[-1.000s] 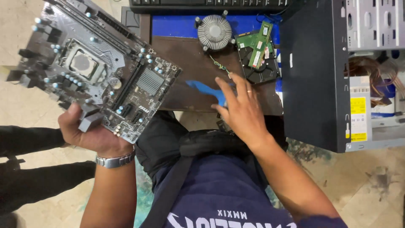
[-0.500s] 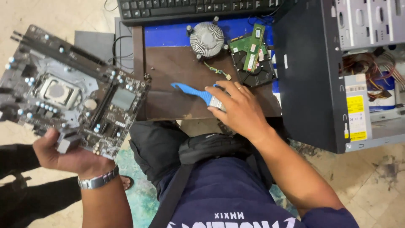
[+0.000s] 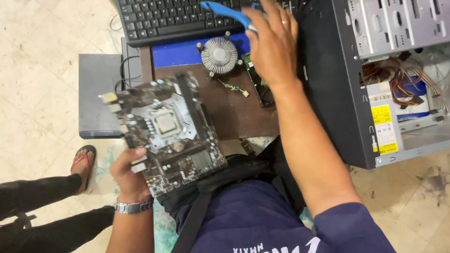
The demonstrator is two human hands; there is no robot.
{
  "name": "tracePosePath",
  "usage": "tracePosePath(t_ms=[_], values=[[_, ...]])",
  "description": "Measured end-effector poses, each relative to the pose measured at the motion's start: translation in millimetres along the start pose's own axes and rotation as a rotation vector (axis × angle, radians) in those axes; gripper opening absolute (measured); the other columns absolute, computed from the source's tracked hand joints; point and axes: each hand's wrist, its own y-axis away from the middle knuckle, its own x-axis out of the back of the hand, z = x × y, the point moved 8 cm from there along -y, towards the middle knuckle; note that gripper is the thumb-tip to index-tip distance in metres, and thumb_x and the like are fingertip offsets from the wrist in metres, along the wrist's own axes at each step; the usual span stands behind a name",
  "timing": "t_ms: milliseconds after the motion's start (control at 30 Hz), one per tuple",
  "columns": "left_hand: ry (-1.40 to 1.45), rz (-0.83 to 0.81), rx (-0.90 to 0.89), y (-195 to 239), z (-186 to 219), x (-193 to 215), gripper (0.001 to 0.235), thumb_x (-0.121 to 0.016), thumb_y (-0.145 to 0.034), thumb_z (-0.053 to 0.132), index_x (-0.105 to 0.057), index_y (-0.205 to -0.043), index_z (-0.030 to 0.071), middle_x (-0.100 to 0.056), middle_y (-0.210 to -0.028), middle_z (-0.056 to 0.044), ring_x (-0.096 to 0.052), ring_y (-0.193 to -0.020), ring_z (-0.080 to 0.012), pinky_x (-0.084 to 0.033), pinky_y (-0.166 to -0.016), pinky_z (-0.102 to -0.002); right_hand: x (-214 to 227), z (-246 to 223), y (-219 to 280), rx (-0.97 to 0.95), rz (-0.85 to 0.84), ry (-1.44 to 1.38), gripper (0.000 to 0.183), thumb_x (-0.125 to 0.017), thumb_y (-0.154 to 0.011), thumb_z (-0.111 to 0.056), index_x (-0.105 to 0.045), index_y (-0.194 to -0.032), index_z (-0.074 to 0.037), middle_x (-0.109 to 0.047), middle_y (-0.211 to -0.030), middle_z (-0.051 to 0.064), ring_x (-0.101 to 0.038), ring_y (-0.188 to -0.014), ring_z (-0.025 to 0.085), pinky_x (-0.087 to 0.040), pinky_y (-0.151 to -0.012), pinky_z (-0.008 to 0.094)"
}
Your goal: The person cleans a motherboard, a RAM stick, and a hard drive using a blue-handled brush. They hold each component, brush both sides, and place them back on the work surface.
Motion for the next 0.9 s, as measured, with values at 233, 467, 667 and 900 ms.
tracePosePath(t_ms=[233,467,667,900], values=[[-0.156,0.153,0.045,-2.9,-21.6,11.3,0.041,-0.062,-0.075,0.004,-0.062,-0.116,0.011,-0.068,-0.1,-0.005,-0.065,-0.078,-0.0229,-0.053,-0.07,-0.036,-23.5,-28.4,7.4,0.018,-0.238,-0.381,0.028,-0.064,-0.105,-0.027,-0.068,-0.125,-0.009,-0.067,-0.128,0.013,-0.056,-0.121,0.034,-0.041,-0.103,0.049],[-0.427,0.138,-0.06,-10.1,-14.8,-12.5,0.053,-0.063,-0.07,0.012,-0.057,-0.122,0.005,-0.063,-0.117,-0.01,-0.062,-0.108,-0.029,-0.051,-0.092,-0.043,-54.5,-47.4,11.0,-0.216,-0.704,-0.115,0.104,-0.064,-0.081,-0.083,-0.029,-0.16,-0.027,-0.022,-0.164,0.02,-0.033,-0.144,0.048,-0.017,-0.117,0.066],[-0.298,0.129,0.036,-13.2,-17.1,-1.4,0.056,-0.061,-0.07,0.008,-0.056,-0.126,0.006,-0.064,-0.115,-0.012,-0.062,-0.103,-0.0306,-0.052,-0.087,-0.045,-62.1,-52.8,11.4,-0.133,-0.94,-0.134,0.115,-0.082,-0.076,-0.067,-0.02,-0.164,-0.027,-0.014,-0.169,0.013,-0.016,-0.151,0.048,-0.015,-0.118,0.066],[-0.256,-0.184,-0.023,-18.1,-10.1,-38.8,0.037,-0.064,-0.08,0.009,-0.066,-0.114,-0.004,-0.073,-0.106,-0.016,-0.073,-0.088,-0.0314,-0.059,-0.075,-0.043,-74.8,-35.1,4.3,0.009,-0.801,-0.128,0.103,-0.09,-0.076,-0.049,-0.036,-0.161,-0.023,-0.045,-0.148,0.01,-0.039,-0.133,0.039,-0.031,-0.103,0.059]])
